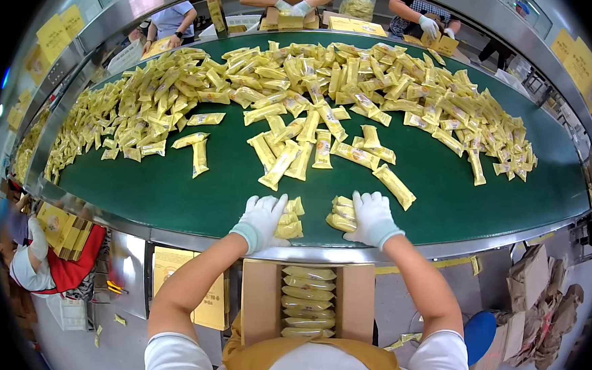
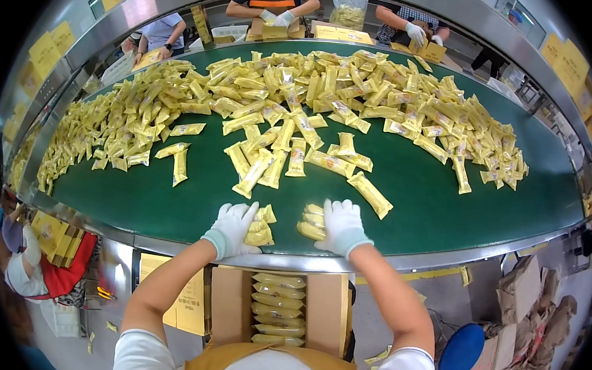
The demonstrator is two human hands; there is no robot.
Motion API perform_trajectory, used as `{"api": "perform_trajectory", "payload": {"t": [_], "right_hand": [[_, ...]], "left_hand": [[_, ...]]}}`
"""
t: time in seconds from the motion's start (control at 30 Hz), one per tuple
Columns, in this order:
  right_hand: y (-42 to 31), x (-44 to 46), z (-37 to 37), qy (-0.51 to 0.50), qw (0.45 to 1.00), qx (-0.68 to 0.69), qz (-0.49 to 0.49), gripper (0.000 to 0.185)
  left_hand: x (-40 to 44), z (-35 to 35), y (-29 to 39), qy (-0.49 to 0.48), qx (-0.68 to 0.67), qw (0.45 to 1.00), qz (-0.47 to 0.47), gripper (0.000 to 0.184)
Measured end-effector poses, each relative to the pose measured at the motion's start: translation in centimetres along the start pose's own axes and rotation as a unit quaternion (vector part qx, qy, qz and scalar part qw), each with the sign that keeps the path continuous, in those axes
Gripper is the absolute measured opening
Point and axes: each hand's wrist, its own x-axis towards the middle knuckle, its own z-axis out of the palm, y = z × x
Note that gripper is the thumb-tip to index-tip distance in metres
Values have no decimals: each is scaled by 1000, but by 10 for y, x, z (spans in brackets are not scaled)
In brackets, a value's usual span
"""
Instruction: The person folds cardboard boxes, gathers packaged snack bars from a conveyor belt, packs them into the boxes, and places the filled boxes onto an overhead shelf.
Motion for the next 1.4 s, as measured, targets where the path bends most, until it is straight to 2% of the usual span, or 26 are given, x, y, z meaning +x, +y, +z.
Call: {"api": "perform_trajectory", "payload": {"t": [0.07, 0.17, 0.23, 0.27, 0.3, 0.37, 0.43, 0.47, 0.57, 0.6, 0.7, 0.77, 0.8, 0.9, 0.93, 1.03, 1.07, 1.17, 1.2, 1.23, 1.3, 1.33, 1.4], "right_hand": [[12, 14, -8, -29, 999, 33, 32, 87], [49, 18, -32, 52, 988, 109, 93, 86], [87, 24, -31, 64, 965, 205, 149, 86], [104, 23, -20, 131, 957, 214, 147, 86], [123, 26, -6, 114, 950, 248, 153, 83], [138, 27, 8, -31, 907, 360, 218, 83], [124, 16, 3, 1, 899, 385, 211, 90], [121, 15, 3, -1, 917, 339, 210, 89], [90, 8, -6, 3, 977, 138, 163, 86], [81, 5, -4, 25, 986, 87, 141, 85], [62, -9, 8, 92, 993, 8, 71, 78], [54, -16, 16, 126, 990, 21, 51, 74], [55, -18, 16, 97, 992, 61, 49, 83], [52, -25, 16, 108, 987, 108, 56, 101], [51, -22, 22, 111, 991, 39, 64, 113], [45, -11, 17, 51, 992, 12, 111, 115], [45, -9, 18, 38, 992, 9, 118, 117], [43, -8, 14, 21, 983, 78, 162, 123], [45, -17, 9, 32, 963, 215, 157, 122], [45, -28, 7, 49, 926, 354, 119, 121], [43, -54, 0, 82, 792, 604, 34, 120], [39, -70, -16, 72, 779, 623, -3, 117], [14, -108, -60, 52, 760, 646, -45, 117]], "left_hand": [[-4, 5, -1, -7, -27, 999, -26, 121], [-5, -12, 4, -38, -82, 991, -98, 116], [1, -11, -6, 25, -221, 964, -146, 110], [17, 8, -27, 71, -436, 889, -123, 98], [32, 7, -34, 91, -640, 757, -97, 90], [61, -2, -49, 170, -631, 747, -118, 60], [88, -25, -53, 142, -607, 775, -105, 68], [97, -34, -51, 128, -596, 787, -99, 72], [110, -45, -36, 74, -424, 890, -150, 92], [116, -37, -34, 70, -373, 911, -161, 105], [94, -64, 0, -23, -157, 977, -139, 104], [77, -45, 1, -14, -102, 988, -113, 103], [65, -45, 2, -19, -89, 991, -102, 102], [33, -27, -1, -21, -34, 995, -88, 105], [24, -21, 2, -17, -14, 996, -88, 107], [9, -8, 13, 47, 43, 993, -102, 117], [10, -6, 14, 40, 64, 990, -116, 126], [9, -13, 13, -12, 26, 987, -158, 127], [6, -14, 11, -14, 7, 986, -167, 129], [1, -15, 8, -8, -15, 983, -183, 130], [-13, -18, 3, 4, -62, 975, -214, 131], [-17, -2, -7, 92, -62, 970, -215, 126], [-23, 26, -40, 205, -277, 916, -205, 119]]}}
